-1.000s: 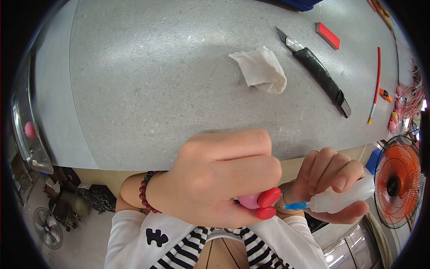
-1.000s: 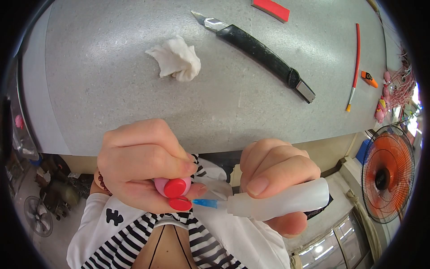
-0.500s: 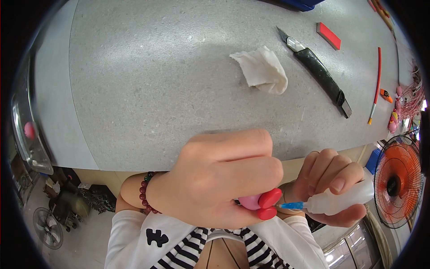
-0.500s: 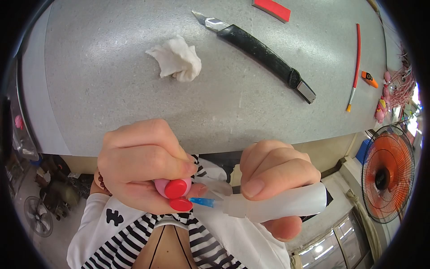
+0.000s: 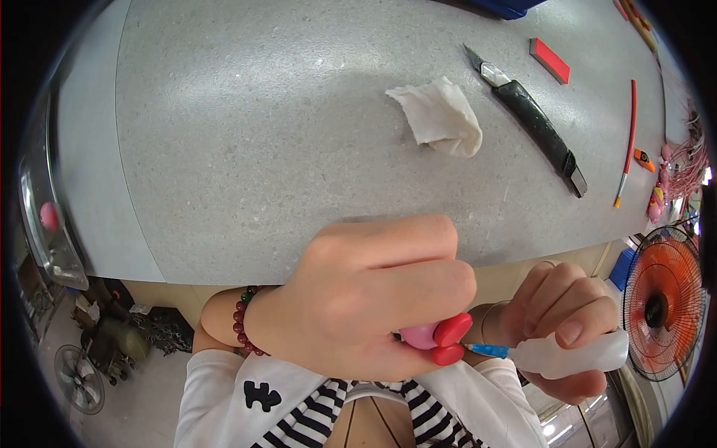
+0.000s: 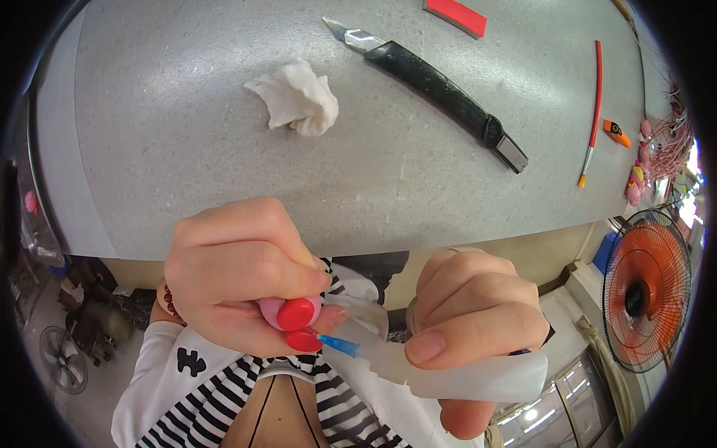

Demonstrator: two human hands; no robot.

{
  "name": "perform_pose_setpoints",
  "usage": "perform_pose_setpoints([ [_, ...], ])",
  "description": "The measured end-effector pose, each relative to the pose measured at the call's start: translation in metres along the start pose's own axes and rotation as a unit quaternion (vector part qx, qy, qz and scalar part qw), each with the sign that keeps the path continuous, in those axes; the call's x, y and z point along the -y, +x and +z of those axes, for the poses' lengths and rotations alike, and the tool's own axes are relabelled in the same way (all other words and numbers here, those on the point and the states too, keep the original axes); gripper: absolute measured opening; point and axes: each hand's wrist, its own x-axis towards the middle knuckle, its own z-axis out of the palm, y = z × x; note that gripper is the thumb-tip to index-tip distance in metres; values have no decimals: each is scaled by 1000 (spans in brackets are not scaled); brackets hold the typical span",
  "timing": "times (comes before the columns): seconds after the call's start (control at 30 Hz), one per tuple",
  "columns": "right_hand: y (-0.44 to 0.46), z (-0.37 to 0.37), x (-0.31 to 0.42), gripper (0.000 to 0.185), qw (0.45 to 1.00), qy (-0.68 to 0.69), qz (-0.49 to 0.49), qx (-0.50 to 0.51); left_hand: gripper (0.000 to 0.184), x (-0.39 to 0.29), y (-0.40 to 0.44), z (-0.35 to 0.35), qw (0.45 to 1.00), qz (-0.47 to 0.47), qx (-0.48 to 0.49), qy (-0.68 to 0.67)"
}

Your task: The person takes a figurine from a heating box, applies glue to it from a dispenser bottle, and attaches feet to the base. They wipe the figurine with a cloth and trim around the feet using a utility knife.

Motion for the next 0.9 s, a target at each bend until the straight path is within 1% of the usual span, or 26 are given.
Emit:
perform_pose_setpoints([
  [0.1, 0, -1, 0, 43, 1000, -2, 3, 4, 24, 1, 1, 1, 1000, 17, 1, 0],
  [0.17, 0, 0, 0, 43, 1000, -2, 1, 1, 23, 0, 0, 1, 1000, -1, -2, -4],
  [0.5, 2, 5, 2, 42, 1000, 1, 12, -11, 23, -2, -1, -3, 1000, 5, 8, 0],
  [0.57, 0, 6, 1, 42, 1000, 2, 8, -5, 23, -4, -1, -3, 1000, -16, 9, 1],
  [0.63, -5, 12, 1, 42, 997, -16, 0, -81, 23, -3, -1, -3, 1000, -13, 11, 3],
  [0.67, -4, 11, 1, 42, 997, -16, 0, -81, 23, -3, -1, -4, 1000, -11, 12, 4],
  [0.73, 1, 6, 3, 42, 1000, -29, -1, -10, 23, -3, -1, -3, 1000, -12, 12, 3],
  [0.8, 2, 5, 6, 42, 999, -45, -4, 0, 23, -2, 0, -3, 1000, -13, 12, 2],
  [0.9, 6, 3, 11, 41, 996, -85, -10, 27, 23, 0, 0, -4, 1000, 10, 19, 15],
])
